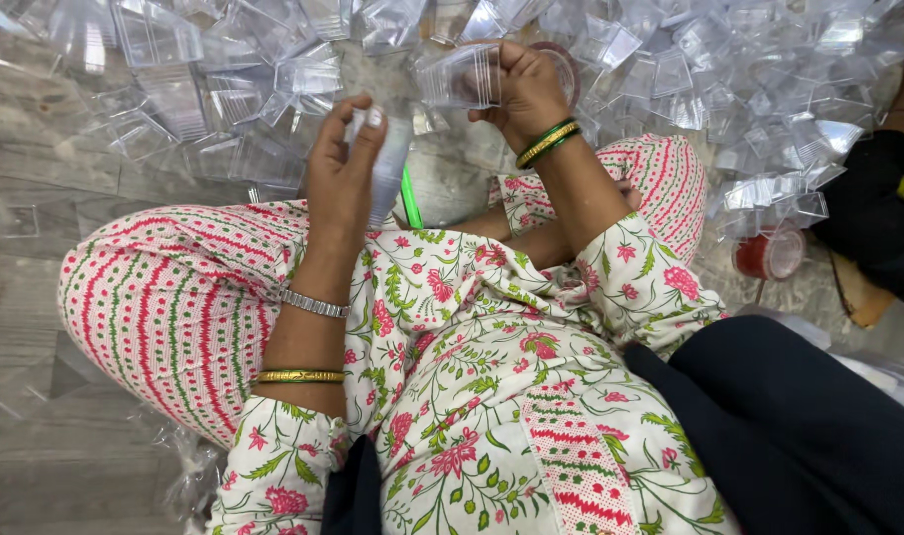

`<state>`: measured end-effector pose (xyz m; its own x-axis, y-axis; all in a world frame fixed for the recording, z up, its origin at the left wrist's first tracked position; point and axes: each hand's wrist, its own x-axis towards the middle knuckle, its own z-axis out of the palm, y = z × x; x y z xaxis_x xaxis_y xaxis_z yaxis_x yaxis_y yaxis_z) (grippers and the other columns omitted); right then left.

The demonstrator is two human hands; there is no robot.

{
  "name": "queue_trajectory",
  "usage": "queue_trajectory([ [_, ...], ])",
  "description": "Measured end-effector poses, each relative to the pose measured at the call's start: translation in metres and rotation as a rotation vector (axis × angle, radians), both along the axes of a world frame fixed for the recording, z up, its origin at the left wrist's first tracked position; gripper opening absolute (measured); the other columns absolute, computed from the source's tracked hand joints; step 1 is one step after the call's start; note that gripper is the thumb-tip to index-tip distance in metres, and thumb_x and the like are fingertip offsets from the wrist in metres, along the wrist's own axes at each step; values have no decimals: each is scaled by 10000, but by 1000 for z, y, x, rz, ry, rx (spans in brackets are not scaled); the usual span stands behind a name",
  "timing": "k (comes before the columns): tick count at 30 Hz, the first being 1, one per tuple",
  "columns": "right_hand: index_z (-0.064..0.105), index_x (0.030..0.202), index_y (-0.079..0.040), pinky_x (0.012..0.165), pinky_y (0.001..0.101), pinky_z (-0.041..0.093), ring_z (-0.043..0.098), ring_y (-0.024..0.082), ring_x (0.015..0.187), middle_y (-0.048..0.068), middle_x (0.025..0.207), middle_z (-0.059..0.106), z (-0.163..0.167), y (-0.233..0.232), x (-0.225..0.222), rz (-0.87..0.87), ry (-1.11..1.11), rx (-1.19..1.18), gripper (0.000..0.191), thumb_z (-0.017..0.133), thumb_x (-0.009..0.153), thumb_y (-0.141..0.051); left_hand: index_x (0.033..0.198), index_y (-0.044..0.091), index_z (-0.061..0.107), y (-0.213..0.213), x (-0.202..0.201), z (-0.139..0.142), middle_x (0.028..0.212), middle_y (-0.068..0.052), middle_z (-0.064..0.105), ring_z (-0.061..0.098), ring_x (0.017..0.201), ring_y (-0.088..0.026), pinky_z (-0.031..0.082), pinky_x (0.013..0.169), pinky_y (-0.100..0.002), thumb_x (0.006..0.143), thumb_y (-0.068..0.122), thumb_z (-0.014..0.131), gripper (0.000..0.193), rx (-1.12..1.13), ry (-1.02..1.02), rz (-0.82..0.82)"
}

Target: The person sits on the floor and folds clear plastic sheets into small rectangular boxes, pressing the sides to shape them and setting finished boxes aside. They repeatedly pick up flat plastic pieces, fold them into box form, and stack the completed boxes nearby.

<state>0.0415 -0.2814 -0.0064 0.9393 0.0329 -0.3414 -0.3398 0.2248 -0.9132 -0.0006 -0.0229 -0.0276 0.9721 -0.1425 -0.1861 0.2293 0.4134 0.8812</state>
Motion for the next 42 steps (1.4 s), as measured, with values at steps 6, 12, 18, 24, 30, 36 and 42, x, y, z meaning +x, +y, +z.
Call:
queue_trajectory([
  [6, 683, 1241, 20, 721, 322, 626, 745, 185, 898, 87, 1046, 759, -8, -10, -11, 78, -64, 70, 309, 745, 939, 33, 1358, 72, 689, 2, -7, 9, 797, 81, 540, 366, 672, -26, 301, 576, -212, 1001, 280, 764, 420, 325, -102, -137],
  [12, 684, 1178, 39, 859, 325, 651, 745, 164, 960, 82, 1093, 752, 5, -11, -16, 88, -166, -16, 328, 693, 876, 168, 1420, 118, 635, 5, -14, 20, 810, 98, 515, 344, 671, -10, 287, 604, -186, 977, 291, 792, 501, 372, -224, -195],
  [18, 698, 1169, 38, 867, 290, 621, 729, 145, 995, 73, 1110, 751, 32, -1, -26, 119, -239, -88, 399, 630, 829, 235, 1491, 147, 605, 9, -20, 23, 1268, -21, 744, 509, 1023, -112, 370, 987, -302, 960, 288, 856, 604, 590, -489, -221],
  [24, 703, 1202, 44, 840, 277, 613, 717, 116, 959, 59, 1099, 748, 37, 14, -32, 351, -265, -389, 242, 633, 977, 100, 1551, 128, 485, 8, -24, 17, 1532, -97, 594, 558, 1395, -181, 402, 1188, -312, 968, 279, 804, 681, 292, -419, -303],
  [30, 758, 1198, 1, 788, 286, 592, 716, 100, 878, 56, 1015, 782, -5, 24, -20, 314, -290, -589, 185, 658, 1050, -44, 1614, 99, 423, 5, -21, -1, 1641, -100, 493, 501, 1460, -185, 392, 1237, -326, 1103, 145, 659, 564, 112, -350, -171],
  [36, 767, 1122, -126, 753, 380, 587, 729, 261, 806, 110, 1016, 752, -27, 31, -45, 407, -388, -1226, 361, 743, 773, -39, 1590, 19, 463, 12, -15, -20, 1653, -100, 471, 429, 1536, -186, 320, 1314, -333, 1163, 178, 528, 460, -27, -190, 149],
  [42, 680, 891, -82, 748, 489, 516, 626, 383, 921, 146, 953, 637, -23, 56, -58, 405, -646, -1402, 248, 823, 692, -123, 1600, 13, 438, 18, -10, -12, 1652, -101, 433, 411, 1542, -213, 315, 1320, -359, 1176, 178, 503, 459, -38, -176, 324],
])
